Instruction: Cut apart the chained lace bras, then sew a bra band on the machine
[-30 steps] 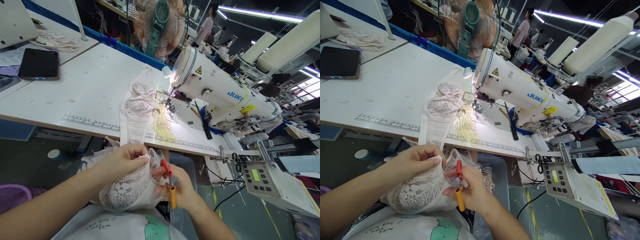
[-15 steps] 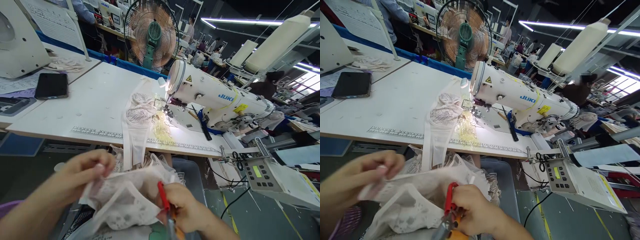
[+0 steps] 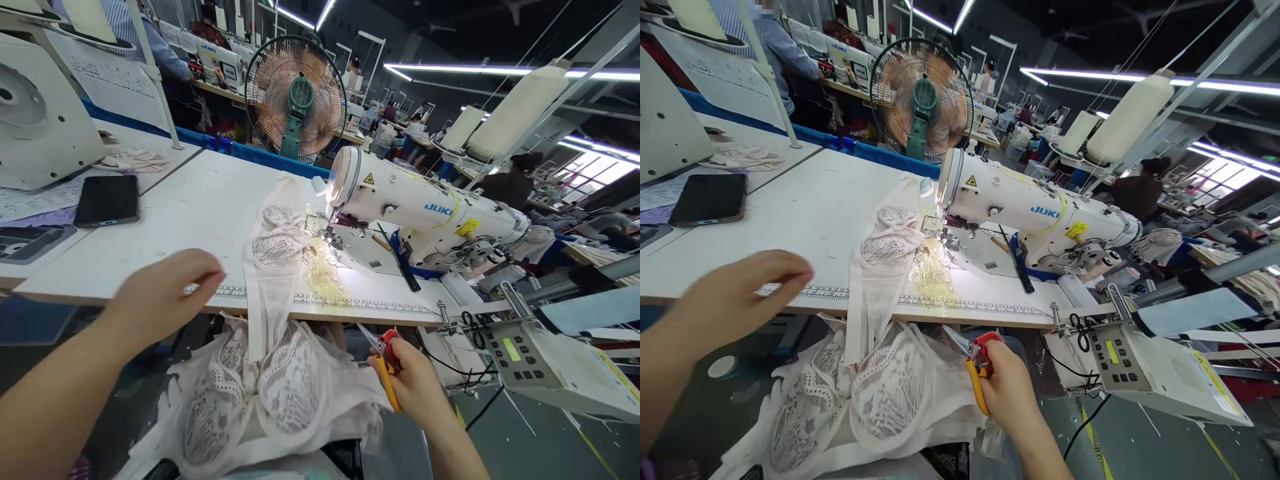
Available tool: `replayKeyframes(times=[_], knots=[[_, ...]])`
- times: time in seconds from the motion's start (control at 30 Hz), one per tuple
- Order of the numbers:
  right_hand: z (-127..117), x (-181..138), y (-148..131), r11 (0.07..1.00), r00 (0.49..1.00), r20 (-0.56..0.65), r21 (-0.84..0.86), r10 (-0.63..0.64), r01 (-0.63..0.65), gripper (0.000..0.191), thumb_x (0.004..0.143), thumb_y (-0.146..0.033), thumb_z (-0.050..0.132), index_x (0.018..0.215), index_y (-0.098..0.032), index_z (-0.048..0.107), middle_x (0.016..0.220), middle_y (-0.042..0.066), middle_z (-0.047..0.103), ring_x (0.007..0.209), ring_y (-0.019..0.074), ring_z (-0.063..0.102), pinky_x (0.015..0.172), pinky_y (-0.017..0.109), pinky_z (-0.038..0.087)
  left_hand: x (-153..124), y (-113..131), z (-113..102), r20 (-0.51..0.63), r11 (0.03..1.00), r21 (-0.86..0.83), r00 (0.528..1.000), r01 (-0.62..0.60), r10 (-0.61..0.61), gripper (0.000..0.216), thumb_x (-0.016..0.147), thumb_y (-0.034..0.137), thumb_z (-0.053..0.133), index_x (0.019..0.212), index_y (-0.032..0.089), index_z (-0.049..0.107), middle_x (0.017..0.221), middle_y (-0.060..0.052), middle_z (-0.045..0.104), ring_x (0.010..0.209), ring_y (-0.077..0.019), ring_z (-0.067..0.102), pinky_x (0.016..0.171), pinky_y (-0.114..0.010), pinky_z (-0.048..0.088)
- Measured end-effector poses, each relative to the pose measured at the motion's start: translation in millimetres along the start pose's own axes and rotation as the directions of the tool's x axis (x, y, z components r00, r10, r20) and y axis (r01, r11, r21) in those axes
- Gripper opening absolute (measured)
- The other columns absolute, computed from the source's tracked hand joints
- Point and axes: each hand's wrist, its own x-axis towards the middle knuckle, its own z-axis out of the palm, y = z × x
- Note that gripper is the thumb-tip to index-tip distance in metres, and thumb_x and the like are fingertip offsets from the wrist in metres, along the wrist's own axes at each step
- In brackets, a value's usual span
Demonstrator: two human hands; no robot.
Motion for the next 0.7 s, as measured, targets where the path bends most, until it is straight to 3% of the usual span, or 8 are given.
replayKeyframes(times=[0.07, 0.17, 0.23, 0.33, 0.47, 0.6, 0.7], knots=[[5.0, 4.8, -3.3, 0.997, 0.998, 0.015, -0.047, -0.059, 0.059, 0.019, 0.075, -0.028, 0.056, 0.062, -0.019, 0.046, 0.061, 0.001, 0.049, 0.055, 0.0138, 0.045, 0.049, 0.023, 0.037, 36.1, 9.8, 18.8, 0.159, 0.934, 0.301, 0.976, -0.194, 0.151, 0.034, 0.088, 0.026, 0.032, 0.114, 0.014, 0.051, 0.123, -0.01, 0.053, 0.112, -0.0266, 0.048, 0.091, -0.036, 0.039], [14.3, 10.9, -13.4, 0.991, 0.993, 0.073, -0.089, -0.093, 0.099, 0.024, 0.073, -0.024, 0.057, 0.058, -0.02, 0.038, 0.057, -0.002, 0.044, 0.051, 0.0107, 0.038, 0.046, 0.022, 0.032, 69.8, 19.9, 37.3, 0.255, 0.876, 0.353, 0.935, -0.329, 0.248, 0.036, 0.084, 0.014, 0.034, 0.113, 0.018, 0.055, 0.124, -0.01, 0.054, 0.115, -0.0258, 0.048, 0.099, -0.045, 0.031], [21.6, 16.5, -20.5, 0.993, 0.989, 0.119, -0.08, -0.083, 0.092, 0.029, 0.071, -0.024, 0.059, 0.057, -0.02, 0.034, 0.056, -0.004, 0.04, 0.051, 0.0092, 0.034, 0.046, 0.021, 0.03, 75.1, 24.2, 41.4, 0.27, 0.848, 0.376, 0.92, -0.372, 0.284, 0.033, 0.083, 0.01, 0.033, 0.097, 0.018, 0.062, 0.108, -0.011, 0.061, 0.103, -0.0259, 0.054, 0.096, -0.047, 0.033], [33.6, 27.5, -28.9, 0.997, 0.986, 0.149, 0.031, -0.069, 0.065, 0.03, 0.071, -0.029, 0.061, 0.058, -0.019, 0.035, 0.058, -0.004, 0.039, 0.052, 0.009, 0.035, 0.047, 0.02, 0.032, 64.6, 28.8, 41.7, 0.321, 0.81, 0.397, 0.892, -0.431, 0.318, 0.02, 0.077, 0.009, 0.042, 0.071, 0.015, 0.06, 0.079, -0.011, 0.062, 0.079, -0.0254, 0.057, 0.076, -0.039, 0.042], [53.1, 43.1, -40.5, 0.961, 0.985, 0.147, 0.273, -0.088, 0.045, 0.02, 0.073, -0.035, 0.06, 0.075, -0.018, 0.049, 0.069, 0.0, 0.052, 0.06, 0.0125, 0.048, 0.054, 0.023, 0.043, 36.7, 31.7, 46.3, 0.375, 0.811, 0.347, 0.862, -0.471, 0.341, 0.02, 0.08, 0.011, 0.038, 0.069, 0.016, 0.054, 0.074, -0.008, 0.058, 0.067, -0.0208, 0.054, 0.06, -0.03, 0.041], [75.4, 56.4, -57.7, 0.872, 0.976, 0.188, 0.49, -0.114, 0.007, 0.027, 0.074, -0.041, 0.058, 0.079, -0.018, 0.046, 0.071, 0.001, 0.053, 0.06, 0.0115, 0.048, 0.056, 0.023, 0.044, 5.3, 39.3, 57.2, 0.324, 0.874, 0.058, 0.837, -0.483, 0.441, 0.03, 0.089, 0.018, 0.022, 0.072, 0.018, 0.047, 0.074, -0.005, 0.055, 0.063, -0.0162, 0.051, 0.058, -0.027, 0.041], [86.6, 60.6, -68.1, 0.747, 0.968, 0.216, 0.663, -0.127, -0.05, 0.041, 0.069, -0.056, 0.058, 0.074, -0.019, 0.041, 0.063, -0.003, 0.044, 0.055, 0.0088, 0.039, 0.049, 0.021, 0.039, -17.0, 47.7, 62.3, 0.27, 0.846, -0.111, 0.803, -0.522, 0.531, 0.027, 0.088, 0.019, 0.023, 0.073, 0.02, 0.045, 0.073, -0.004, 0.054, 0.061, -0.015, 0.05, 0.057, -0.025, 0.04]])
